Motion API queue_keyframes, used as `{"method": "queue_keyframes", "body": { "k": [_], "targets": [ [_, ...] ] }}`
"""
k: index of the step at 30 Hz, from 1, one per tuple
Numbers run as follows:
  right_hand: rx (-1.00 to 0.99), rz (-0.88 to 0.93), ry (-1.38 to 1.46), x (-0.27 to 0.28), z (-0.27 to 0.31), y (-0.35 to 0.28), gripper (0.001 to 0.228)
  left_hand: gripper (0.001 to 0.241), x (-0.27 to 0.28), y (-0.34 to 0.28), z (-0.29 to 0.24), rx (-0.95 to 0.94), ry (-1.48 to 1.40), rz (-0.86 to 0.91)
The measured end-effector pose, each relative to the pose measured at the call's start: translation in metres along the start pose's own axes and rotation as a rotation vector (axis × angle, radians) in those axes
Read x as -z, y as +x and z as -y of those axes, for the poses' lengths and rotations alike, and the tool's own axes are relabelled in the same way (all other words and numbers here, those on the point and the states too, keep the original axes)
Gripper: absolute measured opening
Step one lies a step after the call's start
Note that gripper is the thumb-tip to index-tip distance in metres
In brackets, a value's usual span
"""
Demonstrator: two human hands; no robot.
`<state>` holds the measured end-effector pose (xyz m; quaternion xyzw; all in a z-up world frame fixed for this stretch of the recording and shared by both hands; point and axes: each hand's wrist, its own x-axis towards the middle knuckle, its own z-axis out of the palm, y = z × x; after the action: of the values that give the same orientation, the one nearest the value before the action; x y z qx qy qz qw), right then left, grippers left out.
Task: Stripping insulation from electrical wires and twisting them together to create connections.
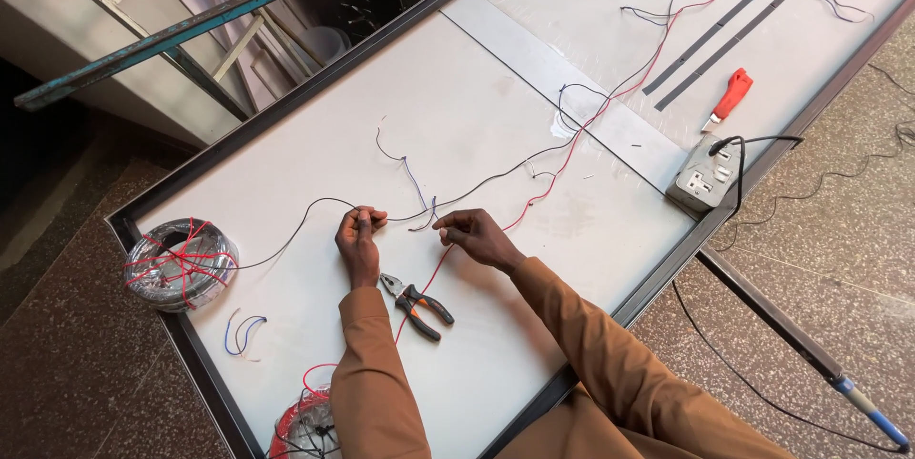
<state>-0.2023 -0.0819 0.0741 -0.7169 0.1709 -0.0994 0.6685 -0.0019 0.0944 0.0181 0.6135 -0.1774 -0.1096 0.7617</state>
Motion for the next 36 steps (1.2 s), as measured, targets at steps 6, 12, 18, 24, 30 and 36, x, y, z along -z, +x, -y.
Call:
{"method": "queue_keyframes", "body": {
  "k": [6, 12, 18, 24, 30, 36],
  "targets": [
    [0.049, -0.116, 0.007, -0.016, -0.003, -0.007, 0.029, 0.021, -0.002, 0.0, -0.005, -0.008, 0.001, -0.004],
    [0.192, -0.032, -0.037, -0.048, 0.02, -0.045, 0.026, 0.025, 0.005, 0.006, 0.011, -0.025, 0.006, 0.001],
    [0.244, 0.295, -0.625, -0.087, 0.043, -0.072, 0.032, 0.02, 0.003, 0.005, 0.008, 0.004, -0.09, 0.002],
    [0.269, 0.157, -1.034, -0.12, 0.04, -0.074, 0.056, 0.021, 0.007, 0.007, 0.017, -0.013, -0.101, 0.032],
    [0.205, 0.17, -1.052, -0.125, -0.02, -0.037, 0.071, 0.021, 0.011, 0.011, 0.025, 0.017, -0.09, 0.046],
    [-0.267, 0.157, 0.444, -0.091, -0.056, -0.003, 0.033, 0.022, 0.005, -0.001, -0.008, 0.013, -0.117, 0.038]
  ]
}}
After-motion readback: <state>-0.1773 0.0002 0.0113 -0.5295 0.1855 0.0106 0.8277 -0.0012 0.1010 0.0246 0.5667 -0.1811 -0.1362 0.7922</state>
